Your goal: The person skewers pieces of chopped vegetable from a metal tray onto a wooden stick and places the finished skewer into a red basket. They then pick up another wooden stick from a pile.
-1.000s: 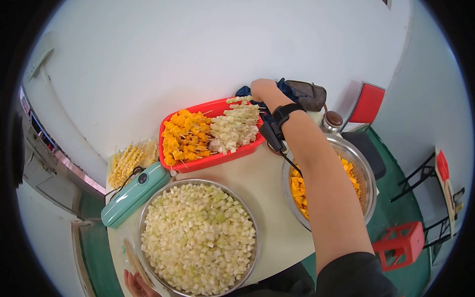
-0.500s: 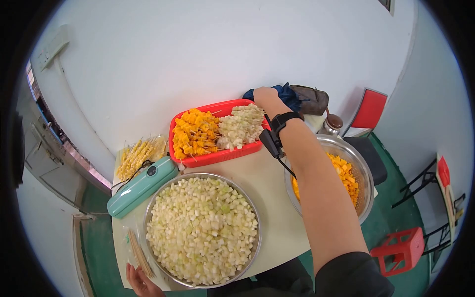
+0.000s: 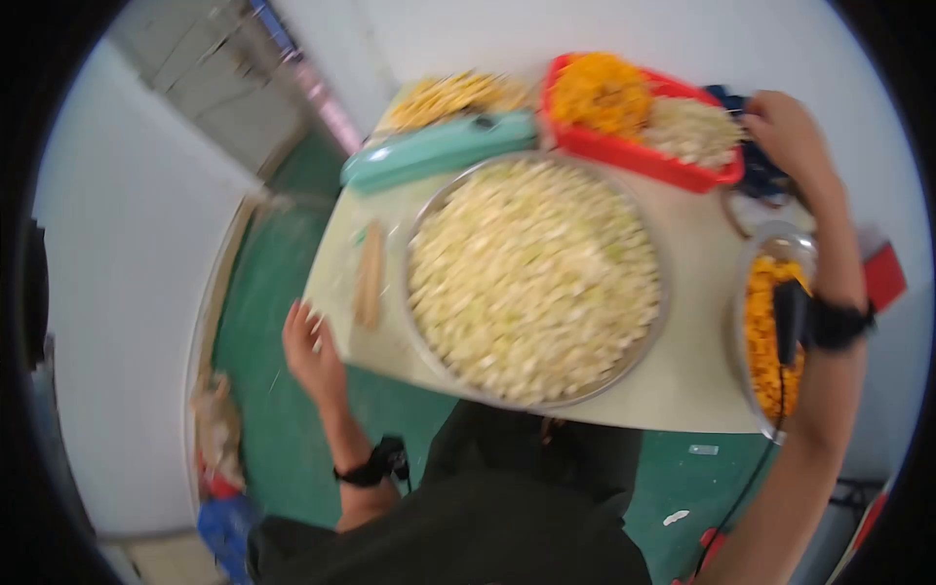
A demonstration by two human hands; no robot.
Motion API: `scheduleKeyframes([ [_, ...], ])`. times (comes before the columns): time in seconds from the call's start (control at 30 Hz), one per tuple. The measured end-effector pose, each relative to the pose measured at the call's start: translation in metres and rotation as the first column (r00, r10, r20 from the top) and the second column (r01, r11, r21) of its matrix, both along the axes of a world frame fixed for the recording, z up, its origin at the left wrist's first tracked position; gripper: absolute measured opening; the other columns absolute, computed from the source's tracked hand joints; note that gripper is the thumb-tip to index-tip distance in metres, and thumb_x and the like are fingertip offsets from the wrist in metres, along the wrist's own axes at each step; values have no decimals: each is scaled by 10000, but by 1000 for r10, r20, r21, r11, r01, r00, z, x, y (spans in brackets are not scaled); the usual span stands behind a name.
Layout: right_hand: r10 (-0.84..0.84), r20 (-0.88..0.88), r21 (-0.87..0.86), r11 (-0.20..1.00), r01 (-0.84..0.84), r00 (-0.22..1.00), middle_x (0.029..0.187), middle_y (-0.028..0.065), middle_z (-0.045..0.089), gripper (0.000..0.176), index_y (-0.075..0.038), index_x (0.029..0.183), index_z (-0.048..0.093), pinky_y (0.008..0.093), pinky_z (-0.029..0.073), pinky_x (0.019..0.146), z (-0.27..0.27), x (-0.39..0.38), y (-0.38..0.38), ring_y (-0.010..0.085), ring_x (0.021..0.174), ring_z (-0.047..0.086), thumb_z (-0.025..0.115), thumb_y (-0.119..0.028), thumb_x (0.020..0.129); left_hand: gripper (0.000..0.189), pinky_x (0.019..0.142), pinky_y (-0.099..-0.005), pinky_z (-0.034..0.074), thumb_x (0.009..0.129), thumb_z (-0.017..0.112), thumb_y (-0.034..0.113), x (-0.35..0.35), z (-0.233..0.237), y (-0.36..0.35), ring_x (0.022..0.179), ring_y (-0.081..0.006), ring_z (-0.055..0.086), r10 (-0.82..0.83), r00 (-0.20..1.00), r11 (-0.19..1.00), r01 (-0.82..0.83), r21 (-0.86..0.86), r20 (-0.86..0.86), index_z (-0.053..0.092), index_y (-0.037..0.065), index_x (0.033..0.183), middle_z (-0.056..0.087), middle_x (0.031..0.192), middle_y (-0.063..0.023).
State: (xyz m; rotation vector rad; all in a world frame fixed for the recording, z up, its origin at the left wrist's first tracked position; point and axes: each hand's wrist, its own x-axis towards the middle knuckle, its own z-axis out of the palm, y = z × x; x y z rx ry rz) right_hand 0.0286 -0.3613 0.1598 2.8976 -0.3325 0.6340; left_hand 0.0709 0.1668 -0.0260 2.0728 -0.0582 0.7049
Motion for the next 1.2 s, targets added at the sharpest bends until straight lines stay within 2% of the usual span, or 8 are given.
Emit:
scheduleKeyframes([
  [0.1,-46,4,347,937,41,999,699,152,569,181,23,903,590,334,431,604,6,-43,102,243,616,543,557,-131,816,281,749,-317,465,789,614,40,6,-7,16,946,-239,567,46,998,995,-42,95,-41,597,16,1068,529,1169,-150],
  [0.17,64,63,319,944,-81,996,668,131,543,181,15,936,596,305,409,568,-10,-76,135,197,574,501,569,-117,815,265,731,-298,462,780,637,82,6,-8,9,930,-239,564,13,998,977,2,214,-69,620,37,1040,561,1102,-144],
  [0.27,13,34,431,902,-26,999,637,115,527,191,11,958,600,287,396,527,-30,-118,183,165,537,482,608,-74,787,258,801,-369,419,735,665,94,9,-10,-3,941,-296,505,-68,990,971,94,220,-120,627,7,976,562,1000,-156],
  [0.4,26,-9,665,746,-13,1000,628,95,524,205,16,963,607,269,389,509,-74,-156,196,146,537,475,633,-61,775,229,720,-403,428,682,695,128,23,-17,-21,783,-317,506,-94,993,863,115,492,-66,651,23,881,551,860,-143],
  [0.57,11,-10,759,651,0,1000,645,87,547,199,15,963,615,260,391,506,-106,-189,201,141,551,490,634,-57,779,170,713,-406,426,669,681,121,30,-24,-29,805,-319,513,-33,985,834,121,538,-170,622,18,790,541,832,-143],
  [0.73,-34,-9,898,440,23,999,652,87,560,192,13,956,615,248,416,523,-134,-210,204,136,556,504,634,-51,776,108,654,-422,438,660,645,102,32,-26,-32,745,-328,530,31,985,838,66,541,-168,610,12,709,541,779,-150],
  [0.93,58,-28,866,500,-5,998,681,111,584,205,3,957,610,284,448,551,-157,-217,207,195,571,553,635,-49,760,134,616,-427,458,705,606,128,35,-15,-34,681,-336,563,133,976,875,-35,482,-171,618,-3,677,554,750,-161],
  [1.2,111,-68,836,549,-4,992,705,138,598,194,-19,953,616,332,465,585,-161,-218,213,227,618,588,636,-77,769,212,649,-383,472,746,619,206,36,-2,-26,717,-311,617,155,950,921,-40,388,-270,683,9,790,643,802,-183],
])
